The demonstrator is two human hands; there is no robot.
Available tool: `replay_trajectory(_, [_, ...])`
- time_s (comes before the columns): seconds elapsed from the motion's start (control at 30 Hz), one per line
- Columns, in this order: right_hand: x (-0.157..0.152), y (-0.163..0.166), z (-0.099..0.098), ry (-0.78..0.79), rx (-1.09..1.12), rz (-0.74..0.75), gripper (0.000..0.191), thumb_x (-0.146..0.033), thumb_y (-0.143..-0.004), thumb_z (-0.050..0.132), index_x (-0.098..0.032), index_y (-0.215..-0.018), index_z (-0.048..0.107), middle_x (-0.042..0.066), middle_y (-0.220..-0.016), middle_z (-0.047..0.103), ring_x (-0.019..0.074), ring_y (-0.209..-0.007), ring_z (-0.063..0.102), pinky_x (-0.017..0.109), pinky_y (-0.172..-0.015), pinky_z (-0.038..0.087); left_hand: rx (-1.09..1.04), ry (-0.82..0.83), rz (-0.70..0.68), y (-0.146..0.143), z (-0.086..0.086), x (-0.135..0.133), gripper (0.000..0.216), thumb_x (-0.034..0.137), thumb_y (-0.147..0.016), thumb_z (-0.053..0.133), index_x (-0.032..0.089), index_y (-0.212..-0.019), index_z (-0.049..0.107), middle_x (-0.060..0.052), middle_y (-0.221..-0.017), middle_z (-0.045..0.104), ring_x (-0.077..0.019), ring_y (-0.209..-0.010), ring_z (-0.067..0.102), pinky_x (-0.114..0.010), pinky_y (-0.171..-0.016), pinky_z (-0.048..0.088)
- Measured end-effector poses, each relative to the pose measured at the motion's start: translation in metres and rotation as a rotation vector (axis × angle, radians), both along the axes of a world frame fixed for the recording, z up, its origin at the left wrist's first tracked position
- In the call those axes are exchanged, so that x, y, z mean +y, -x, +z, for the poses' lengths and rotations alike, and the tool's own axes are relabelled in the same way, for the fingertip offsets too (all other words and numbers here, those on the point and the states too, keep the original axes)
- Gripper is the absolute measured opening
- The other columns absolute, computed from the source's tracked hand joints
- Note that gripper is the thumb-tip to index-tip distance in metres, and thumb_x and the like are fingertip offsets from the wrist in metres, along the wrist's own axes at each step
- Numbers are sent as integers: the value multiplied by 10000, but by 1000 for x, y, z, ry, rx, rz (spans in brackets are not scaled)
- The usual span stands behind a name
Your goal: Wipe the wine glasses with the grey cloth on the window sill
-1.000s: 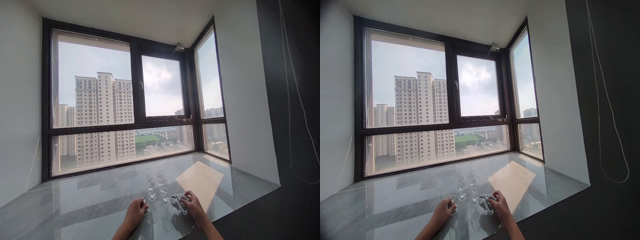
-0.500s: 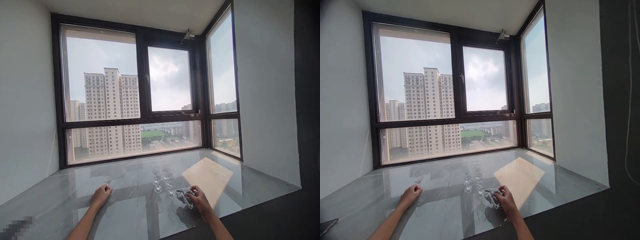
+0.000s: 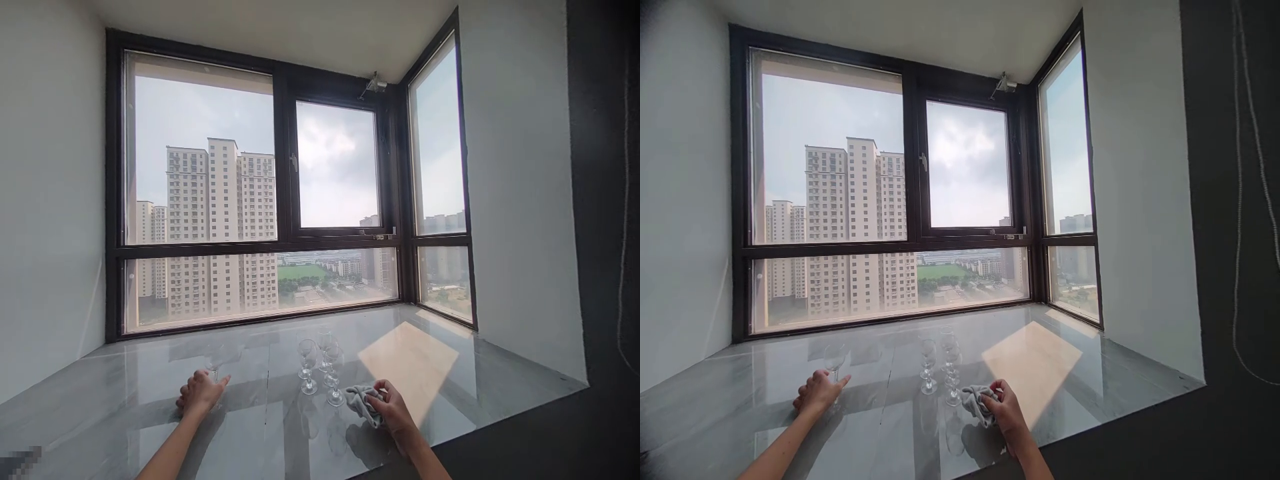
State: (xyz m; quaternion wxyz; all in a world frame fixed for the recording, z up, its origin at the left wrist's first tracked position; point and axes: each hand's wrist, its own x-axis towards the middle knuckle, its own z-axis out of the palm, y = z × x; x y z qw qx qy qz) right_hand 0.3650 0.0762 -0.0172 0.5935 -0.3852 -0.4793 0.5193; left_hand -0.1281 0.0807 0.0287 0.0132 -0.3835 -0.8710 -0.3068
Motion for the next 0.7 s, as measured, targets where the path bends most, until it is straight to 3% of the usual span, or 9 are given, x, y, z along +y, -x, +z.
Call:
replay_trajectory(0.07, [1,0,-1,-7,-7,6,530,-527,-537,860,-253,-779,476,-8,-673,720,177,-564,633,265,-537,426,-65,18,98,-13,8,-6,568,630,-763,543,162,-1077,617,-257,-1293,618,-449,-1205,562,-502,-889,468])
replay_trajectory(0.13, [1,0,0,-11,-15,4,534,-526,-527,862,-254,-774,475,-11,-658,710,177,-557,628,265,-534,425,-87,33,60,-36,14,-11,497,583,-832,462,155,-1022,629,-263,-1224,651,-469,-1150,587,-512,-851,464])
replay_trajectory(0.23, [-2,1,5,-8,-37,-17,522,-521,-519,853,-255,-767,478,-12,-650,700,175,-555,620,267,-539,421,-46,29,-167,-94,12,-11,336,466,-899,416,217,-855,638,-134,-1017,736,-347,-1047,658,-412,-856,461])
replay_trajectory(0.3, [-5,1,8,5,-53,-25,526,-526,-508,847,-258,-762,474,-13,-643,692,179,-554,616,273,-542,419,-22,28,-338,-140,2,-7,272,472,-878,504,244,-846,649,-54,-926,750,-253,-977,686,-314,-837,456])
replay_trajectory(0.37, [-7,2,10,8,-49,-26,531,-534,-509,842,-260,-774,472,-11,-657,694,185,-563,619,279,-550,422,24,28,-532,-183,-9,0,306,471,-818,623,242,-1016,672,-60,-1001,760,-256,-1059,676,-305,-873,441])
replay_trajectory(0.43, [-7,2,8,2,-42,-30,537,-534,-514,843,-261,-785,469,-7,-674,699,186,-574,620,283,-561,428,7,100,-602,-214,-16,7,413,447,-791,674,229,-1142,663,-86,-1095,761,-282,-1157,648,-330,-916,427])
replay_trajectory(0.53, [-2,1,1,-6,-65,-52,546,-546,-518,841,-265,-785,457,0,-690,697,194,-600,626,293,-583,445,-21,126,-632,-235,-18,20,296,367,-816,649,238,-1079,694,-76,-1116,766,-286,-1180,642,-359,-963,401])
replay_trajectory(0.7, [2,-2,-3,-2,-81,-48,531,-542,-544,824,-268,-812,456,1,-715,694,199,-620,631,299,-588,449,-16,97,-694,-226,-17,30,135,349,-831,644,236,-874,705,-31,-981,785,-253,-1089,678,-328,-922,396])
